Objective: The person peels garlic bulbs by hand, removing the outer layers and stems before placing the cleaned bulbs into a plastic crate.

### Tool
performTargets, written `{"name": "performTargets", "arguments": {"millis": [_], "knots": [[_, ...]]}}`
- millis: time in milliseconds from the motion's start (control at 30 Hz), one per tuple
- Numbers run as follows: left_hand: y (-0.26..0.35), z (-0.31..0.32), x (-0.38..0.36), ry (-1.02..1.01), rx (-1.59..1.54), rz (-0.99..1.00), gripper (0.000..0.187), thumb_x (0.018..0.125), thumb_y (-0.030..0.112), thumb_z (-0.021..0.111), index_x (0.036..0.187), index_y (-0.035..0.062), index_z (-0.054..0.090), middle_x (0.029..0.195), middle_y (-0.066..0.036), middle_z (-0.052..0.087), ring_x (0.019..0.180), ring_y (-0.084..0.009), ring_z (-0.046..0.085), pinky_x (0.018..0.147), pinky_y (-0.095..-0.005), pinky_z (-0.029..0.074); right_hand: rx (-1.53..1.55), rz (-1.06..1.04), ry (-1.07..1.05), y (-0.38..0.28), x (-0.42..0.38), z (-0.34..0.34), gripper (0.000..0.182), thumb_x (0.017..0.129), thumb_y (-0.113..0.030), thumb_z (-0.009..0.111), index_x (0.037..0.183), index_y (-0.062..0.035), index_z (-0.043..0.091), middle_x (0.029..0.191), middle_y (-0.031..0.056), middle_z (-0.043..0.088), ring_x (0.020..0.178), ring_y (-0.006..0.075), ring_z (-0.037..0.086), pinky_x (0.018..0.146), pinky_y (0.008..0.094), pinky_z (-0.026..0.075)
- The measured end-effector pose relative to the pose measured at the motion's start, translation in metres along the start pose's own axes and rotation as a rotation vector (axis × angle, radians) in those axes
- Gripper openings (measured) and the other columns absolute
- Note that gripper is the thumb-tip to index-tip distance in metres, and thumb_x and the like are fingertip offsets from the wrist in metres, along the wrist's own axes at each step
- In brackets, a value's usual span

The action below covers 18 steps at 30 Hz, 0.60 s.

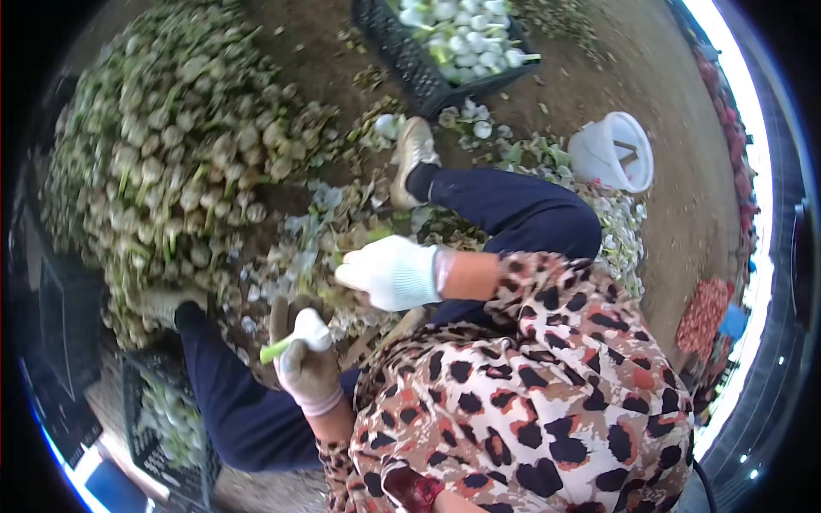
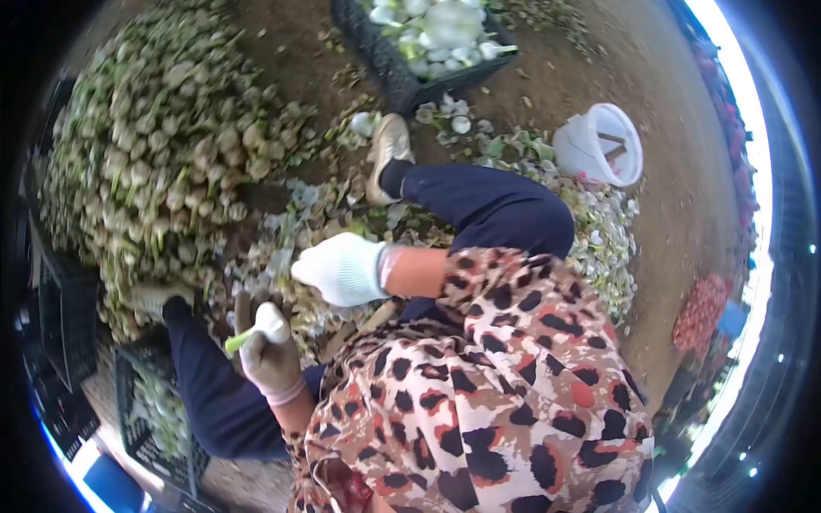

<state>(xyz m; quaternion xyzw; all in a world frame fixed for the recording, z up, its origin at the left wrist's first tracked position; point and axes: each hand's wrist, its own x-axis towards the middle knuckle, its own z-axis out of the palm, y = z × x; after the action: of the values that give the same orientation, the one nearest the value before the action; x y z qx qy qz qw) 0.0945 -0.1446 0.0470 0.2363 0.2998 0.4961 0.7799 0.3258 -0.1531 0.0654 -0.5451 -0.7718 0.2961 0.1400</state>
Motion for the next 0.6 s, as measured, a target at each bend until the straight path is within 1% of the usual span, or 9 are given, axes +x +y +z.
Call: {"name": "performTargets", "arguments": {"millis": [67,133,200,267,300,333,400,533,600], "knots": [[0.018,0.006,-0.002,0.004,0.069,-0.022,0.073,0.079,0.016,0.072,0.144,-0.0018,0.043,0.132,-0.024,0.058,0.119,-0.036,0.06,0.103,-0.0516,0.046,-0.045,-0.048,0.263,0.025,-0.033,-0.045,0.027,0.079,-0.013,0.057,0.104,-0.0051,0.064,0.092,0.0174,0.067,0.086,0.0341,0.068,0.076,0.0407,0.055],[0.028,0.004,0.008,0.016,0.052,-0.043,0.066,0.084,0.015,0.069,0.143,-0.0001,0.044,0.129,-0.021,0.06,0.117,-0.0369,0.06,0.1,-0.0507,0.05,-0.113,0.128,0.418,0.051,-0.062,-0.119,0.034,0.08,-0.011,0.054,0.111,-0.004,0.064,0.097,0.0173,0.068,0.09,0.0321,0.068,0.077,0.04,0.055],[0.038,0.002,0.019,0.06,0.033,-0.11,0.063,0.087,0.017,0.068,0.143,-0.0001,0.045,0.129,-0.02,0.062,0.115,-0.0361,0.062,0.096,-0.0479,0.054,0.143,0.547,0.354,0.125,-0.092,-0.141,0.041,0.082,-0.009,0.054,0.122,-0.007,0.062,0.094,0.017,0.066,0.086,0.0319,0.066,0.077,0.0392,0.056],[0.036,0.008,0.03,0.17,0.018,-0.173,0.05,0.092,0.019,0.063,0.139,0.0047,0.052,0.121,-0.016,0.066,0.106,-0.032,0.066,0.084,-0.0417,0.058,0.035,0.681,0.423,0.179,-0.118,-0.15,0.039,0.086,-0.015,0.055,0.124,-0.0071,0.062,0.1,0.0194,0.069,0.091,0.0346,0.067,0.083,0.0406,0.054],[0.035,0.01,0.037,0.3,0.091,-0.208,0.044,0.093,0.021,0.062,0.134,0.0066,0.057,0.119,-0.015,0.067,0.103,-0.03,0.066,0.081,-0.0396,0.058,-0.124,0.801,0.302,0.208,-0.128,-0.15,0.034,0.086,-0.02,0.056,0.117,-0.0065,0.064,0.103,0.0202,0.069,0.097,0.0353,0.066,0.086,0.0433,0.053],[0.03,0.008,0.043,0.425,0.188,-0.217,0.038,0.094,0.023,0.061,0.13,0.0085,0.062,0.116,-0.013,0.068,0.099,-0.0279,0.067,0.079,-0.0375,0.058,-0.264,0.894,0.195,0.244,-0.131,-0.128,0.031,0.087,-0.025,0.057,0.11,-0.006,0.066,0.106,0.0211,0.069,0.102,0.036,0.066,0.089,0.0459,0.052],[0.015,0.023,0.048,0.491,0.223,-0.256,0.031,0.096,0.024,0.056,0.122,0.011,0.066,0.11,-0.008,0.07,0.092,-0.0245,0.067,0.074,-0.0368,0.057,-0.212,1.005,0.036,0.283,-0.127,-0.087,0.028,0.088,-0.024,0.057,0.109,-0.0068,0.065,0.102,0.0227,0.068,0.105,0.0364,0.065,0.09,0.0454,0.052],[-0.001,0.031,0.058,0.61,0.369,-0.359,0.03,0.097,0.023,0.055,0.123,0.011,0.066,0.106,-0.006,0.069,0.088,-0.0219,0.067,0.071,-0.035,0.058,-0.283,1.072,0.099,0.355,-0.121,0.024,0.024,0.09,-0.013,0.052,0.108,-0.0063,0.066,0.104,0.0202,0.07,0.102,0.0384,0.067,0.088,0.0472,0.053],[-0.006,0.027,0.067,0.651,0.4,-0.39,0.029,0.098,0.023,0.054,0.122,0.0108,0.066,0.107,-0.007,0.069,0.087,-0.0198,0.067,0.07,-0.0345,0.058,-0.062,1.105,0.028,0.376,-0.114,0.035,0.032,0.088,-0.014,0.052,0.118,-0.0079,0.062,0.112,0.0195,0.068,0.102,0.0389,0.065,0.087,0.0457,0.052]]}}
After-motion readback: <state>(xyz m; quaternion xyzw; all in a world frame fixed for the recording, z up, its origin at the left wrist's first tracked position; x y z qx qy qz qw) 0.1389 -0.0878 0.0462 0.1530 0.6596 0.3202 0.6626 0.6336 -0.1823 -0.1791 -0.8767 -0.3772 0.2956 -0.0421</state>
